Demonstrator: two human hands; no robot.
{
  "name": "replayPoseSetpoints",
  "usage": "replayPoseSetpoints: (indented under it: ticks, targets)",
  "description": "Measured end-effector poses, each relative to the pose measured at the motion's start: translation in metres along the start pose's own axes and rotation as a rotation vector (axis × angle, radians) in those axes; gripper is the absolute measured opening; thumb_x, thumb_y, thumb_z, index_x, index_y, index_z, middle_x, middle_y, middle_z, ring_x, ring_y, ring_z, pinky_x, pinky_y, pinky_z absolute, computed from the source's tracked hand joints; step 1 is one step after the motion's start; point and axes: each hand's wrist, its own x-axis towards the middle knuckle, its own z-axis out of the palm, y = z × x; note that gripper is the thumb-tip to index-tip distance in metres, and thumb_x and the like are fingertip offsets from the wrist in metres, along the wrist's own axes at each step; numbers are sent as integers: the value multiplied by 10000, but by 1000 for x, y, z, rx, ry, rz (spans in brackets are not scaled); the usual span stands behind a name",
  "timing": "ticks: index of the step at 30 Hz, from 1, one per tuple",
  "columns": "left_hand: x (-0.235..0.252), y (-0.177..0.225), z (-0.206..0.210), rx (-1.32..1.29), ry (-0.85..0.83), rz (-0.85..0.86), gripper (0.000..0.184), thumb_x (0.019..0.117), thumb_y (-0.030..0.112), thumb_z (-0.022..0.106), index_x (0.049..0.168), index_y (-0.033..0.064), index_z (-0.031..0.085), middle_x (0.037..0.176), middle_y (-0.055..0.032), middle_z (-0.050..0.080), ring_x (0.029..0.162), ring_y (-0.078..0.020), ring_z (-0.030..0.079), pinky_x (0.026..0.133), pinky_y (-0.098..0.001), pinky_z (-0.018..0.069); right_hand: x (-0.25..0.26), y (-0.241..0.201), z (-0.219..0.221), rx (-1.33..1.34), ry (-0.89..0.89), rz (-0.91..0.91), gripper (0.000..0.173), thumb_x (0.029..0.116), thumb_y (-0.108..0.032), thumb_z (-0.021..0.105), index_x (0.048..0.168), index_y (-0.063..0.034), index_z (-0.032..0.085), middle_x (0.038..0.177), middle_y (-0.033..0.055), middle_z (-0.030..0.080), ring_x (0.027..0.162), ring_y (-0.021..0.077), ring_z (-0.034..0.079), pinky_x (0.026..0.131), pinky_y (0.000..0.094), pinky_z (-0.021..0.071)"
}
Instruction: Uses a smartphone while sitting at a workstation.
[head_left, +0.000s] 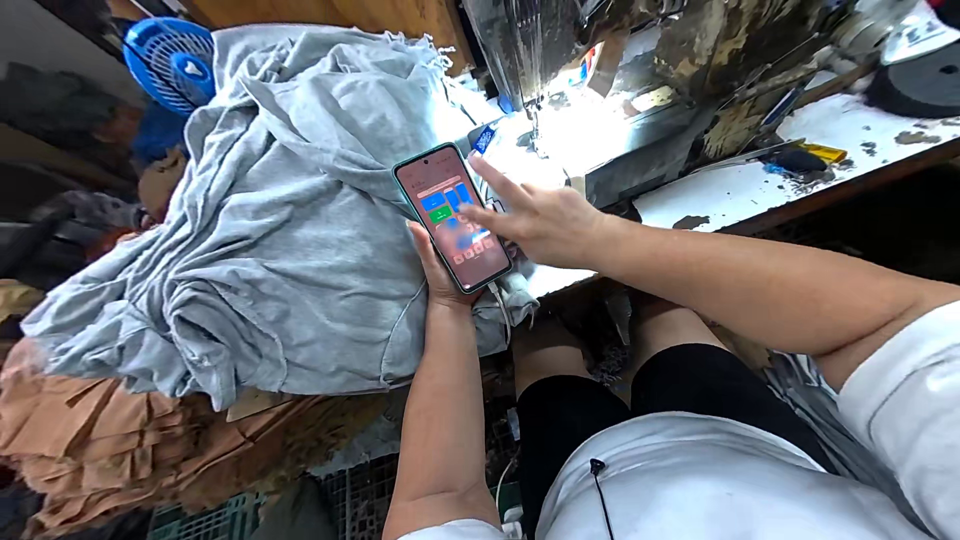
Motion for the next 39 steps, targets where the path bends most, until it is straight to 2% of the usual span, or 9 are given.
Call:
replayPoseSetpoints:
  ticks: [4,15,21,25,27,30,32,35,39]
  targets:
    - [1,-2,-5,-115,-90,-134,898,751,889,543,1249,156,689,1073,-156,752,952,-321,747,832,-500,621,32,13,-16,50,106,87,621,894,-23,626,1483,-217,584,1655,234,266,837,301,683,623,405,561]
    - [0,-4,-11,-99,-79,-129,867,745,894,542,1198,175,711,1059,-151,758,962,-319,747,831,-500,620,71,1,-16,65,-49,58,571,978,-94,570,1514,-289,544,1701,176,169,1005,326,639,704,426,537]
    - [5,-4,-10,-133,-90,-146,925,661,922,582,1168,162,728,1038,-157,763,939,-324,751,816,-501,623,77,1,-19,39,-161,8,558,1002,-79,521,1526,-272,529,1713,164,131,1010,338,631,722,446,530]
    - [7,-4,-14,-67,-132,-31,766,746,827,638,1218,227,697,1088,-59,754,986,-217,733,838,-454,619,50,16,-10,181,-83,-226,356,868,-34,662,1178,-174,765,1639,178,351,992,367,692,703,510,566]
    - [6,-3,-9,-16,-80,1,755,734,830,643,1208,245,699,1082,-35,758,984,-187,734,834,-433,623,39,20,-5,272,33,-169,249,842,-28,691,1073,-72,774,1521,209,496,910,322,712,700,469,583]
    - [6,-3,-13,-30,-35,-15,806,750,843,614,1288,244,636,1153,-43,736,1063,-201,711,906,-441,600,38,18,-3,476,49,213,473,929,-118,652,1387,-8,609,1417,207,559,1207,328,613,1007,461,520]
    - [7,-5,-17,-88,-32,-98,933,707,918,555,1302,202,617,1108,-121,727,989,-289,718,828,-499,607,43,18,-10,641,-89,425,664,955,-189,641,1563,-50,412,1395,177,600,1285,297,572,1076,488,451]
    - [7,-3,-12,-174,-111,-158,952,666,881,640,1290,164,647,1089,-156,731,971,-318,725,847,-506,605,42,20,-11,801,-171,419,570,951,-124,625,1488,2,482,1264,162,678,1089,223,667,943,407,527]
    - [6,-2,-5,-62,-63,2,796,762,810,635,1297,220,637,1168,-56,732,1082,-209,708,937,-443,591,35,16,-3,821,-175,384,563,933,-79,612,1475,8,485,1225,150,669,932,185,698,773,361,592]
